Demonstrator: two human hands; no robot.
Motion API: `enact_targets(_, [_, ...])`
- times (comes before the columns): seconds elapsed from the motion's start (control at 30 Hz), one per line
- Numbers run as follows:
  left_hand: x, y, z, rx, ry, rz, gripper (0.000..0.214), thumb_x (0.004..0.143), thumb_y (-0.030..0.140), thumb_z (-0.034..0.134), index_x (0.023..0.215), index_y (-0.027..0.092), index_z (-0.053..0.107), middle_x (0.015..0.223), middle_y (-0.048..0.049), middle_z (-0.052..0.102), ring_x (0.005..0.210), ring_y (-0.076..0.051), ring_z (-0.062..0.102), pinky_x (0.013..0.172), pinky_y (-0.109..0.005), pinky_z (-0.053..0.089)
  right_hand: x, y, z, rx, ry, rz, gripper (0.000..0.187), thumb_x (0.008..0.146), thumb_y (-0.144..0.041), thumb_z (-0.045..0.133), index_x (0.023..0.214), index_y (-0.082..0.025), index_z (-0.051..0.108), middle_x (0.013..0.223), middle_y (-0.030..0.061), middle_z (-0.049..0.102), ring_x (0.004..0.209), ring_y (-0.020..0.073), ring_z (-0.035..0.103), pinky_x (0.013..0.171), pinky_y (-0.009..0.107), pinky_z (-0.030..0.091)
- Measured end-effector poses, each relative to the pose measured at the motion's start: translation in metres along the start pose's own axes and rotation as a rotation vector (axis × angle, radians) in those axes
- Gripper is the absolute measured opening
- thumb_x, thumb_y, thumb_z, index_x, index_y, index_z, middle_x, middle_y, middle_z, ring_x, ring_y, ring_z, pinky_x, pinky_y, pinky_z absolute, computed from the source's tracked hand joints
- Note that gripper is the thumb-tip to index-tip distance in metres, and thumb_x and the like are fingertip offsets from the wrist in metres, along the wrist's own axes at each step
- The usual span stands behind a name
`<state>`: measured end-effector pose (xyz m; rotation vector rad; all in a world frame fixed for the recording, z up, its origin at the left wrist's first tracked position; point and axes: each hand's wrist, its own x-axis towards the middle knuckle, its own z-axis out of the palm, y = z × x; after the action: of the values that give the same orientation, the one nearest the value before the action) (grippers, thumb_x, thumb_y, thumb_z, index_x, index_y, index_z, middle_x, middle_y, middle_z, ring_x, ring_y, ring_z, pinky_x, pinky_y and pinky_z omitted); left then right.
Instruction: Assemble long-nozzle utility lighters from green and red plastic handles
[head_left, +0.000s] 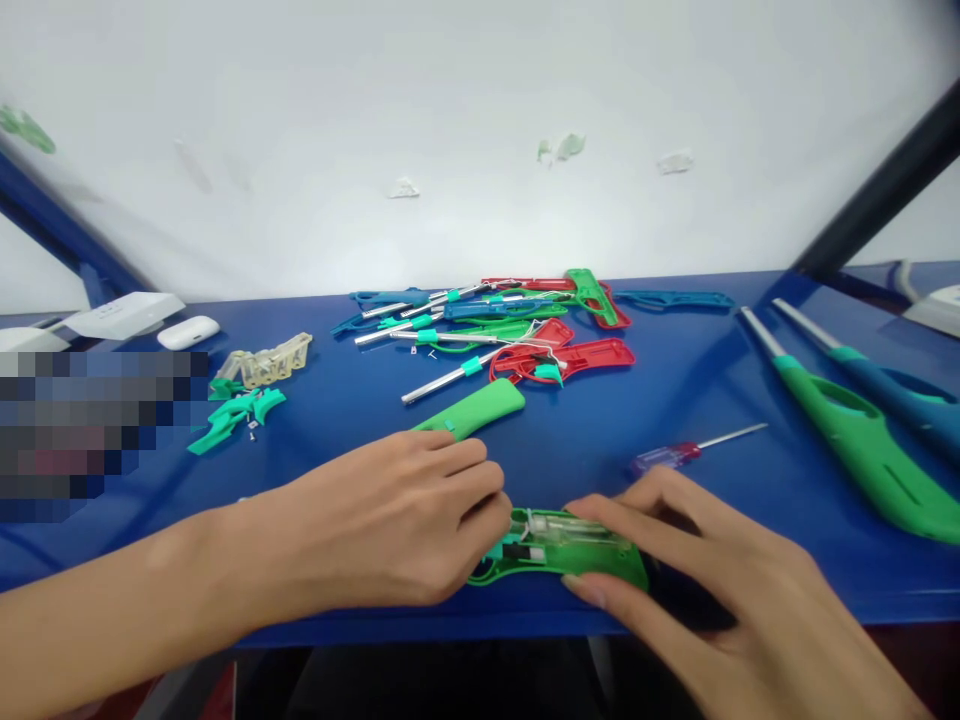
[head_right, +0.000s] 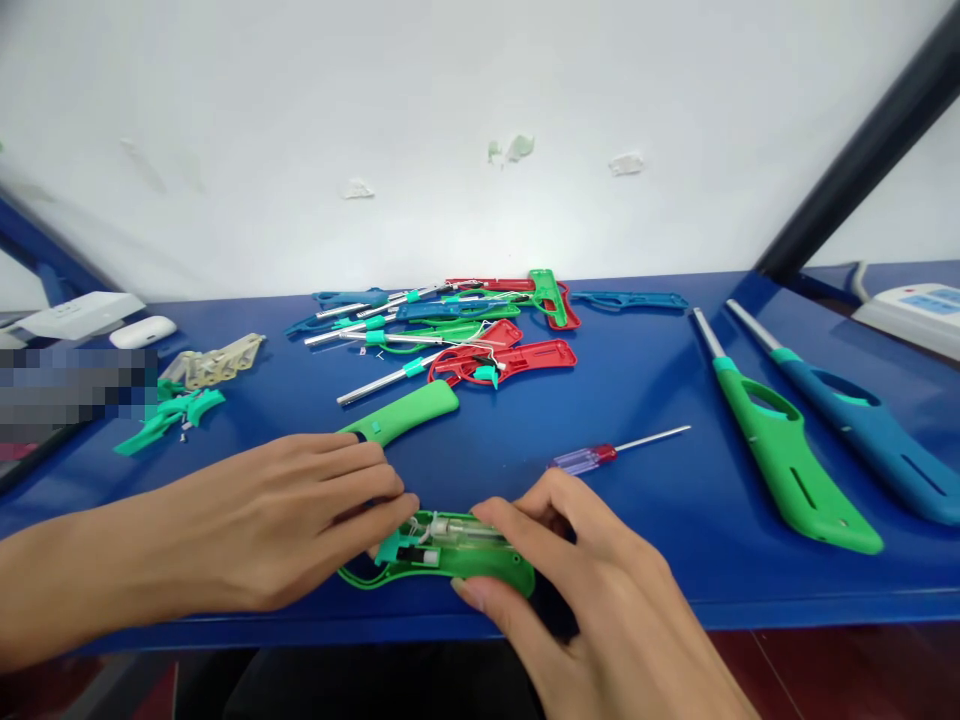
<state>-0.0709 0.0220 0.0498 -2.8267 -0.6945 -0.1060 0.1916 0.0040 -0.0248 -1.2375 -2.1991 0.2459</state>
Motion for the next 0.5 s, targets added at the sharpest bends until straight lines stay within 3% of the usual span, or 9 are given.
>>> enact_targets(0.17, [-0.001, 0.004, 0.001, 0.001, -0.015, -0.005, 0.033, 0.106, 0.007, 0.04, 0.104, 0.014, 0.072, 0.091, -0.0087, 0.074, 0.083, -0.022, 0.07, 0.078, -0.036, 0.058, 0.007, -0.003, -0.004, 0.032, -0.046, -0.033, 0.032, 0.099, -0.056, 0.058, 0.113, -0.033, 0.075, 0.097, 0.0023, 0.068, 0.083, 0.0182, 0.073, 0.067, 0.025, 0.062])
enact_targets(0.3, [-0.003, 0.003, -0.008, -0.058, -0.074, -0.055, 0.025, 0.098, 0.002, 0.053, 0.11, 0.016, 0.069, 0.094, -0.0076, 0.073, 0.088, -0.022, 0.07, 0.08, -0.033, 0.058, 0.013, -0.003, -0.008, 0.061, -0.023, -0.094, 0.023, 0.098, -0.053, 0.063, 0.11, -0.037, 0.074, 0.093, -0.0012, 0.068, 0.079, 0.0151, 0.076, 0.064, 0.02, 0.062])
enact_targets(0.4, [-0.006, -0.003, -0.015, -0.185, -0.128, -0.09, 0.036, 0.085, -0.003, 0.063, 0.112, 0.02, 0.067, 0.099, -0.0056, 0.073, 0.092, -0.022, 0.071, 0.082, -0.031, 0.058, 0.013, -0.001, -0.008, 0.054, 0.026, -0.13, 0.025, 0.098, -0.05, 0.064, 0.113, -0.033, 0.074, 0.094, -0.0001, 0.07, 0.076, 0.0145, 0.076, 0.067, 0.02, 0.063])
enact_targets(0.5, [-0.012, -0.006, -0.015, -0.298, -0.136, -0.161, 0.045, 0.081, -0.005, 0.063, 0.116, 0.024, 0.067, 0.104, -0.0036, 0.073, 0.094, -0.02, 0.072, 0.083, -0.028, 0.057, 0.013, -0.001, -0.008, 0.051, 0.042, -0.153, 0.023, 0.097, -0.043, 0.066, 0.114, -0.029, 0.075, 0.094, 0.0016, 0.071, 0.08, 0.0147, 0.076, 0.07, 0.018, 0.063])
